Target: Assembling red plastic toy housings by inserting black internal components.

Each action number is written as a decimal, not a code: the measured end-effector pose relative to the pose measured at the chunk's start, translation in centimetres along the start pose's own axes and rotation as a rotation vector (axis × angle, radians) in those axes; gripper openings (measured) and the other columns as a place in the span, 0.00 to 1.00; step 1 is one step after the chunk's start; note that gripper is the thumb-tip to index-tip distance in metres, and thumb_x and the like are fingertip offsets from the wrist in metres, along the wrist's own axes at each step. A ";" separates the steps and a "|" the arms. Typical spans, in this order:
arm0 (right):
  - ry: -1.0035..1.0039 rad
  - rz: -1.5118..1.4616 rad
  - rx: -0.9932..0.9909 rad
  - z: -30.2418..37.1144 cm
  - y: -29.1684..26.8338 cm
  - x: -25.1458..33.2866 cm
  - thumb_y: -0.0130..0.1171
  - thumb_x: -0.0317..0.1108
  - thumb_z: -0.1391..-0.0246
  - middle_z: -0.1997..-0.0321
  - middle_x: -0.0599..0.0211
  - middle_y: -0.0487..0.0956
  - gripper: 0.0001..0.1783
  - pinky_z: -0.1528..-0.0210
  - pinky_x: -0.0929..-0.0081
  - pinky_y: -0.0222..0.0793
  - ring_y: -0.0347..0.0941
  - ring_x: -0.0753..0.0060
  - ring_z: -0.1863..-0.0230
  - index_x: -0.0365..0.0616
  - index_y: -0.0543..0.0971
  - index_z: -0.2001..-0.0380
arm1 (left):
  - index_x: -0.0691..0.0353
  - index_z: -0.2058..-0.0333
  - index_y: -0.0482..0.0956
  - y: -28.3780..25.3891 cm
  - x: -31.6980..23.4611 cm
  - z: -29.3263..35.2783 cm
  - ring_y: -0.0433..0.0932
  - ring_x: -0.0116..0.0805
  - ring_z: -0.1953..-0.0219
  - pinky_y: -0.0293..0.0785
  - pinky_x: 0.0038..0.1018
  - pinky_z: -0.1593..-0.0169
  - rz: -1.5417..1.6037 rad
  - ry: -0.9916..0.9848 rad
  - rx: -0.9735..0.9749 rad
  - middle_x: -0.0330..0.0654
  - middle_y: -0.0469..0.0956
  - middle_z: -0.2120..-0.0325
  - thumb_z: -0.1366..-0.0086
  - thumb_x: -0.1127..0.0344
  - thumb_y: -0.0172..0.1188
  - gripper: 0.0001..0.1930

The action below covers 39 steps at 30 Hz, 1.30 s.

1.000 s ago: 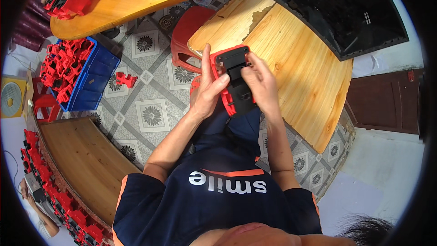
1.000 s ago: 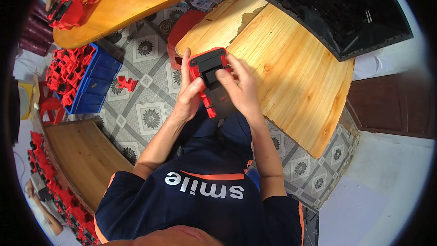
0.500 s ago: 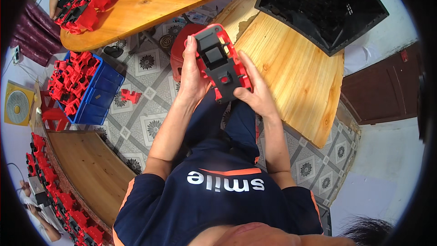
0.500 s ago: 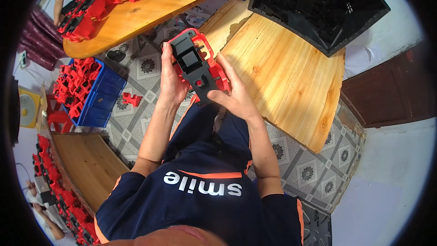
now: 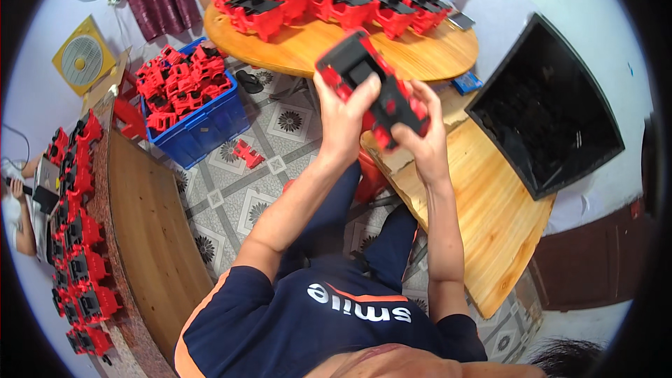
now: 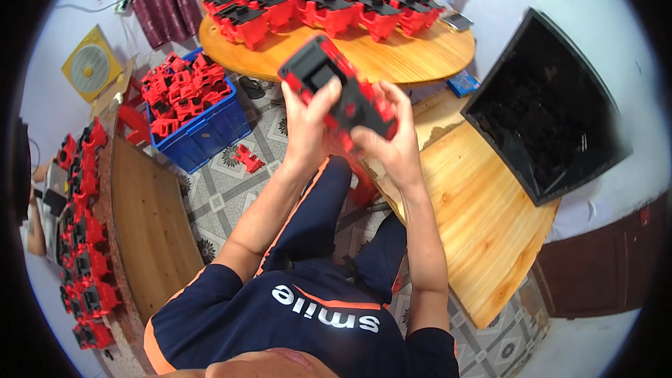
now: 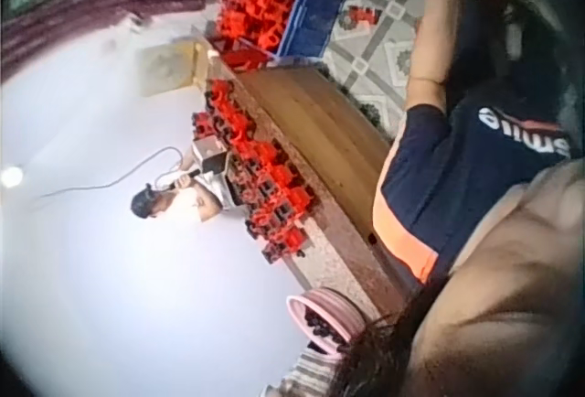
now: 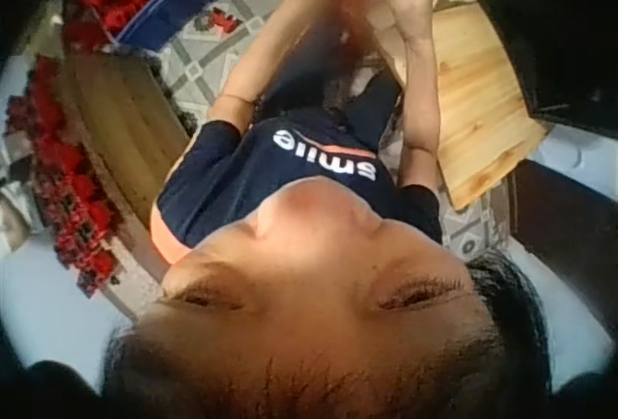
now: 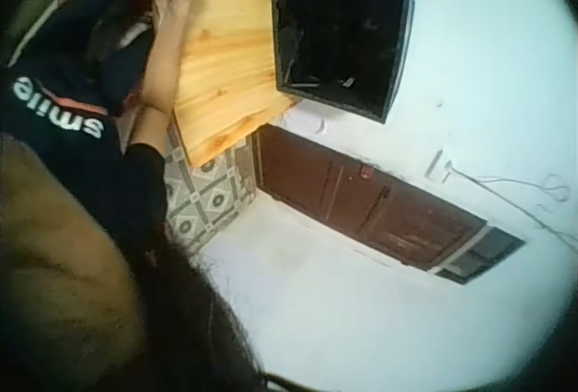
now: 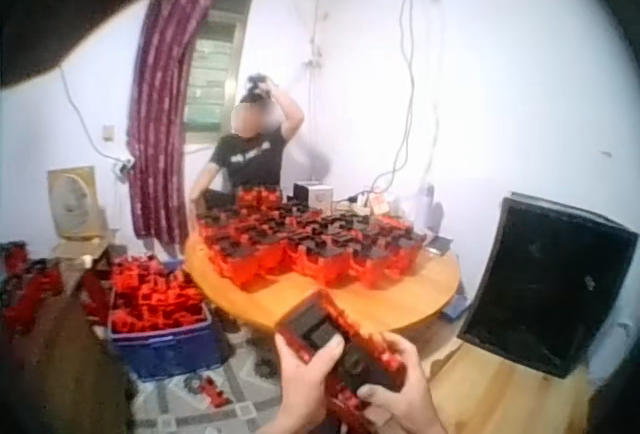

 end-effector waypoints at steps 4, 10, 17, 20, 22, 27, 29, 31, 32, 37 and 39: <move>0.291 -0.276 -0.150 -7.9 2.4 -5.1 0.70 0.34 0.55 0.58 0.65 0.75 0.28 0.52 0.77 0.69 0.73 0.76 0.58 0.37 0.70 0.52 | 0.57 0.33 0.39 -5.1 1.7 -5.8 0.73 0.37 0.51 0.72 0.29 0.53 -0.183 -0.252 -0.296 0.44 0.70 0.52 0.40 0.53 0.65 0.49; 0.294 -0.117 -0.202 -16.4 3.0 -12.1 0.71 0.36 0.56 0.68 0.72 0.77 0.16 0.73 0.76 0.73 0.74 0.79 0.71 0.47 0.75 0.66 | 0.62 0.40 0.56 -8.9 -1.8 2.4 0.68 0.34 0.49 0.69 0.27 0.50 -0.608 0.365 -0.246 0.46 0.60 0.44 0.39 0.72 0.57 0.30; 0.443 0.031 -0.013 -19.5 7.3 -15.4 0.51 0.55 0.40 0.37 0.66 0.66 0.35 0.47 0.61 0.70 0.69 0.62 0.44 0.49 0.59 0.36 | 0.58 0.45 0.64 -18.0 7.3 11.5 0.72 0.34 0.56 0.71 0.29 0.53 -0.666 -0.070 -0.350 0.45 0.62 0.47 0.42 0.73 0.60 0.26; 0.000 0.530 -0.152 -15.2 6.0 -10.0 0.46 0.53 0.37 0.43 0.39 0.67 0.36 0.50 0.52 0.73 0.73 0.43 0.51 0.33 0.57 0.39 | 0.59 0.46 0.64 -23.9 7.1 10.8 0.73 0.34 0.60 0.72 0.30 0.55 -0.630 -0.076 -0.487 0.45 0.63 0.50 0.42 0.73 0.60 0.25; -0.490 0.628 -0.367 -10.8 7.9 -4.2 0.51 0.36 0.41 0.60 0.37 0.76 0.23 0.67 0.63 0.80 0.77 0.49 0.63 0.26 0.64 0.51 | 0.60 0.48 0.65 -30.0 7.8 10.2 0.73 0.33 0.60 0.72 0.29 0.55 -0.609 -0.085 -0.647 0.46 0.64 0.50 0.43 0.73 0.60 0.24; -0.505 0.715 0.153 -1.0 22.0 -11.5 0.51 0.28 0.42 0.61 0.51 0.79 0.12 0.63 0.67 0.76 0.77 0.60 0.65 0.29 0.75 0.59 | 0.62 0.50 0.70 -49.2 10.5 15.5 0.74 0.52 0.57 0.69 0.41 0.49 -1.144 -0.372 -0.909 0.54 0.72 0.57 0.49 0.65 0.62 0.26; -0.160 0.739 0.474 0.9 29.3 -20.0 0.55 0.25 0.43 0.60 0.60 0.80 0.10 0.55 0.74 0.71 0.76 0.67 0.61 0.35 0.80 0.58 | 0.60 0.56 0.77 -61.5 15.6 28.3 0.76 0.50 0.54 0.72 0.42 0.54 -1.432 -1.053 -0.954 0.51 0.77 0.59 0.43 0.61 0.58 0.17; 0.403 0.510 0.646 1.5 30.8 -33.6 0.60 0.29 0.44 0.59 0.61 0.80 0.12 0.50 0.76 0.68 0.75 0.74 0.55 0.38 0.79 0.56 | 0.56 0.59 0.80 -64.1 17.1 36.3 0.79 0.43 0.56 0.75 0.42 0.57 -1.640 -1.493 -0.606 0.44 0.79 0.58 0.39 0.63 0.52 0.12; 0.486 0.522 0.795 2.0 32.4 -39.1 0.58 0.31 0.43 0.59 0.61 0.80 0.13 0.50 0.77 0.68 0.75 0.76 0.55 0.39 0.78 0.55 | 0.53 0.57 0.79 -65.4 16.7 41.8 0.78 0.43 0.52 0.74 0.41 0.54 -1.592 -1.706 -0.537 0.44 0.78 0.56 0.38 0.61 0.53 0.12; 0.448 0.670 1.245 5.7 39.8 -58.8 0.62 0.42 0.50 0.65 0.54 0.80 0.23 0.58 0.68 0.71 0.78 0.60 0.63 0.41 0.77 0.53 | 0.40 0.44 0.66 -62.2 15.1 55.1 0.69 0.53 0.44 0.62 0.53 0.44 -1.422 -2.054 -0.458 0.44 0.66 0.44 0.45 0.65 0.63 0.29; 0.511 0.611 1.259 8.3 43.3 -64.0 0.64 0.41 0.53 0.64 0.53 0.80 0.25 0.57 0.66 0.71 0.78 0.56 0.61 0.40 0.76 0.53 | 0.38 0.45 0.67 -63.0 16.1 58.7 0.70 0.55 0.45 0.63 0.53 0.45 -1.408 -1.929 -0.486 0.45 0.67 0.46 0.42 0.65 0.60 0.26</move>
Point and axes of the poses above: each hand's wrist, its own z-axis away from the middle knuckle, its own y-axis out of the palm, x = y × z, the point moved 9 cm from there along -z, towards the middle knuckle
